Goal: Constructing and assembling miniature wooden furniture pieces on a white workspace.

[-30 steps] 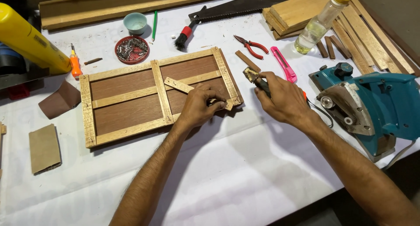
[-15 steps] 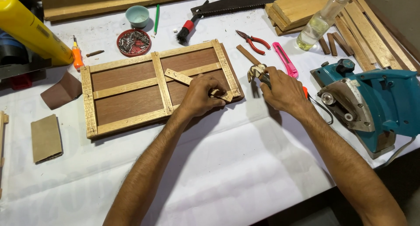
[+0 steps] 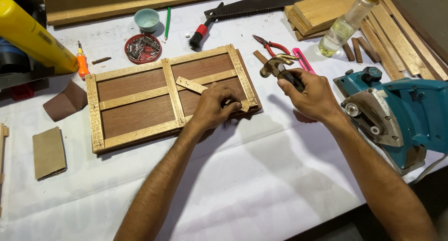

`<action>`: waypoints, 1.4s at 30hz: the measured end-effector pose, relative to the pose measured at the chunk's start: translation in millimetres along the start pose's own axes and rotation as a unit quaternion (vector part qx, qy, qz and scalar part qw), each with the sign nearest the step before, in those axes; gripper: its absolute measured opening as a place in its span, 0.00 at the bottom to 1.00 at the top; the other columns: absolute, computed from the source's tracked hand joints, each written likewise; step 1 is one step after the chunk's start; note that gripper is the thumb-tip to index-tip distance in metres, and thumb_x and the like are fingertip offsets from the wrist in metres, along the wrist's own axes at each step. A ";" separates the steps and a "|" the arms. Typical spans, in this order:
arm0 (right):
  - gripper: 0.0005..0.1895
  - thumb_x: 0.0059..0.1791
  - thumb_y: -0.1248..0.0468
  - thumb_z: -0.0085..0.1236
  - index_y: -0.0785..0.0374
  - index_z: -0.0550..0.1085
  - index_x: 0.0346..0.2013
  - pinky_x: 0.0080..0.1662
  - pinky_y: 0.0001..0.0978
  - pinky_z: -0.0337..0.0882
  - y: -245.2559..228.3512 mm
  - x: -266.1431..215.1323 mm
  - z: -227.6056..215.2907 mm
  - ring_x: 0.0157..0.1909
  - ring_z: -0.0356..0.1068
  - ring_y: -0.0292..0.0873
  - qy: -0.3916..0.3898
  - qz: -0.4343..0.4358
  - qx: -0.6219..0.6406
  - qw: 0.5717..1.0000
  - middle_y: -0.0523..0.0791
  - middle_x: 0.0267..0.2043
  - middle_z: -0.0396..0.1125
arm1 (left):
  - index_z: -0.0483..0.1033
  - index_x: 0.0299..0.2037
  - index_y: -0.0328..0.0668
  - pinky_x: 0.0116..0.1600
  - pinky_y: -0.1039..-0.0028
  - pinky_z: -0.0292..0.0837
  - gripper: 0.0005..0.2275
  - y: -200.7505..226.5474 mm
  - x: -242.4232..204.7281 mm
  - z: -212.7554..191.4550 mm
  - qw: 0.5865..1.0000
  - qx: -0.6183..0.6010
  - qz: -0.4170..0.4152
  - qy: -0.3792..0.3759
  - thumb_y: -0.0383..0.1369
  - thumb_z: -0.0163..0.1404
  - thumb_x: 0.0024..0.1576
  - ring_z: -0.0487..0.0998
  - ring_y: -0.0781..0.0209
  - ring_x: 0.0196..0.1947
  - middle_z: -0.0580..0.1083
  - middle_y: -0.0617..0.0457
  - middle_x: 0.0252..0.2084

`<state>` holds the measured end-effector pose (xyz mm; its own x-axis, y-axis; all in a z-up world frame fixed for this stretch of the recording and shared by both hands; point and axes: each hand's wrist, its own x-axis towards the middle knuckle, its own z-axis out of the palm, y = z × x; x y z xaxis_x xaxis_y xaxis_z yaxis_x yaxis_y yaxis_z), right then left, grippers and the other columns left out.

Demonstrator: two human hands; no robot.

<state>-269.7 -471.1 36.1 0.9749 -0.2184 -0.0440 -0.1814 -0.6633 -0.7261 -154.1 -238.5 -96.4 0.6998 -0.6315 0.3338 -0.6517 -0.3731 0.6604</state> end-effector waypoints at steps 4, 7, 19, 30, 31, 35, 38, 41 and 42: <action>0.21 0.57 0.54 0.51 0.72 0.75 0.52 0.28 0.31 0.71 3.0 -3.4 1.2 0.25 0.72 0.37 0.019 -0.222 -0.062 0.973 0.46 0.26 0.73 | 0.82 0.33 0.47 0.51 0.66 0.74 0.07 3.7 -1.4 2.7 1.000 0.003 -0.031 0.000 0.38 0.63 0.54 0.73 0.61 0.43 0.77 0.55 0.37; 0.21 0.56 0.54 0.52 0.71 0.76 0.47 0.25 0.32 0.72 -9.3 -11.9 5.8 0.22 0.72 0.39 0.008 -0.183 -0.037 0.982 0.46 0.29 0.74 | 0.82 0.33 0.47 0.52 0.66 0.74 0.07 1.5 -0.3 6.9 1.000 -0.002 -0.026 0.005 0.38 0.63 0.54 0.73 0.61 0.43 0.77 0.55 0.38; 0.19 0.54 0.57 0.54 0.70 0.74 0.52 0.27 0.35 0.70 -15.6 -16.5 26.2 0.23 0.71 0.39 -0.028 -0.234 -0.076 0.969 0.47 0.25 0.73 | 0.83 0.34 0.43 0.52 0.64 0.73 0.06 9.5 -0.6 -0.1 0.998 0.001 -0.058 -0.014 0.36 0.62 0.55 0.73 0.60 0.44 0.77 0.54 0.38; 0.22 0.57 0.51 0.48 0.69 0.77 0.38 0.31 0.40 0.71 14.2 -0.3 33.7 0.25 0.71 0.41 -0.116 -0.093 -0.113 0.982 0.45 0.23 0.71 | 0.83 0.38 0.47 0.52 0.65 0.75 0.06 2.6 -0.6 4.2 0.999 -0.016 -0.043 0.003 0.35 0.62 0.54 0.73 0.62 0.43 0.78 0.56 0.39; 0.22 0.57 0.51 0.48 0.69 0.77 0.38 0.31 0.40 0.71 3.2 -2.7 29.6 0.25 0.71 0.41 -0.116 -0.093 -0.113 0.982 0.45 0.23 0.71 | 0.83 0.38 0.47 0.52 0.65 0.75 0.06 5.6 -0.4 2.2 0.999 -0.015 -0.043 0.002 0.35 0.62 0.54 0.73 0.62 0.43 0.78 0.56 0.39; 0.19 0.55 0.53 0.48 0.66 0.77 0.44 0.29 0.42 0.67 -25.3 -9.4 13.1 0.23 0.68 0.44 -0.097 -0.101 -0.142 0.980 0.48 0.20 0.69 | 0.83 0.34 0.46 0.58 0.61 0.70 0.06 4.0 1.0 1.9 1.000 0.005 -0.024 -0.003 0.36 0.63 0.54 0.75 0.62 0.41 0.78 0.55 0.37; 0.19 0.54 0.53 0.49 0.66 0.76 0.47 0.28 0.40 0.68 -33.7 -14.5 3.4 0.21 0.68 0.43 -0.044 -0.155 -0.105 0.981 0.47 0.19 0.68 | 0.82 0.34 0.46 0.58 0.61 0.70 0.06 6.4 -1.1 0.7 1.000 0.006 -0.018 -0.001 0.36 0.63 0.55 0.75 0.62 0.40 0.78 0.54 0.35; 0.18 0.57 0.53 0.49 0.66 0.75 0.40 0.29 0.38 0.70 -9.8 -11.4 9.1 0.25 0.71 0.40 0.002 -0.226 -0.067 0.972 0.47 0.22 0.70 | 0.82 0.34 0.46 0.62 0.57 0.63 0.05 4.6 -0.1 0.5 1.000 -0.014 -0.022 -0.001 0.35 0.62 0.56 0.76 0.63 0.41 0.78 0.55 0.36; 0.20 0.59 0.53 0.48 0.65 0.75 0.33 0.31 0.36 0.72 3.5 -9.5 13.4 0.29 0.73 0.38 0.015 -0.279 -0.041 0.959 0.46 0.26 0.71 | 0.83 0.34 0.46 0.72 0.52 0.51 0.04 2.3 0.2 1.4 0.999 -0.024 -0.020 -0.006 0.34 0.61 0.57 0.78 0.66 0.40 0.79 0.56 0.36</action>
<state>-277.9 -461.7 24.8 0.9190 0.1676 0.3568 0.3572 -0.7370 -0.5738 -155.8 -240.4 -95.7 0.7212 -0.6248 0.2991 -0.6082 -0.3646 0.7051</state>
